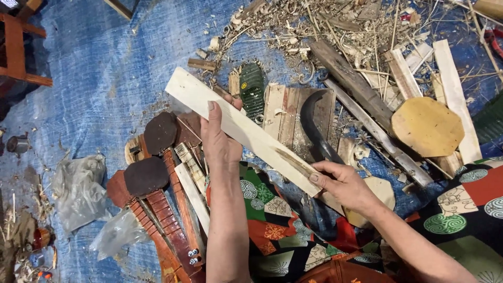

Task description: Shaping a small wooden component using a manual shaving tool.

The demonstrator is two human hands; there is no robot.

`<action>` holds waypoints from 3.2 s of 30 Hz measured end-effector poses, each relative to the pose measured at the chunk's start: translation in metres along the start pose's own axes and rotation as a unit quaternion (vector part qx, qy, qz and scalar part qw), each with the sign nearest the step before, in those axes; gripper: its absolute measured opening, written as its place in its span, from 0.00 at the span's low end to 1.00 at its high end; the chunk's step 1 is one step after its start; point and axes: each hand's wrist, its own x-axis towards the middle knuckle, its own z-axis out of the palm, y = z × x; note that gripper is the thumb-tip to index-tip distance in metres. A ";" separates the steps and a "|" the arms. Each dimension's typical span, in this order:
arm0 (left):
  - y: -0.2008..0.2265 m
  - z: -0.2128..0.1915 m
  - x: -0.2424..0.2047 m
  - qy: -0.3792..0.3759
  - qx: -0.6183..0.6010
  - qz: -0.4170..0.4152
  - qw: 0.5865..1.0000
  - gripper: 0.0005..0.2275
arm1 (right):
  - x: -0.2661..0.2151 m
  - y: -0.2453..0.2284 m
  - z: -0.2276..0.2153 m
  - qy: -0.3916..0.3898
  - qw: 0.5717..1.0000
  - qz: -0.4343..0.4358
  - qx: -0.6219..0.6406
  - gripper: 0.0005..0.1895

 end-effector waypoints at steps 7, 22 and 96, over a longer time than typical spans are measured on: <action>-0.005 -0.002 0.002 -0.056 0.030 -0.039 0.997 0.16 | 0.000 0.009 0.004 0.052 0.998 -0.024 0.031 0.12; -0.024 0.002 -0.008 -0.089 0.045 -0.097 0.990 0.14 | -0.005 0.006 0.008 -0.008 0.998 -0.027 0.064 0.26; -0.004 0.008 -0.041 -0.170 0.218 0.204 0.939 0.21 | 0.016 -0.010 -0.043 -0.113 0.982 0.081 0.127 0.12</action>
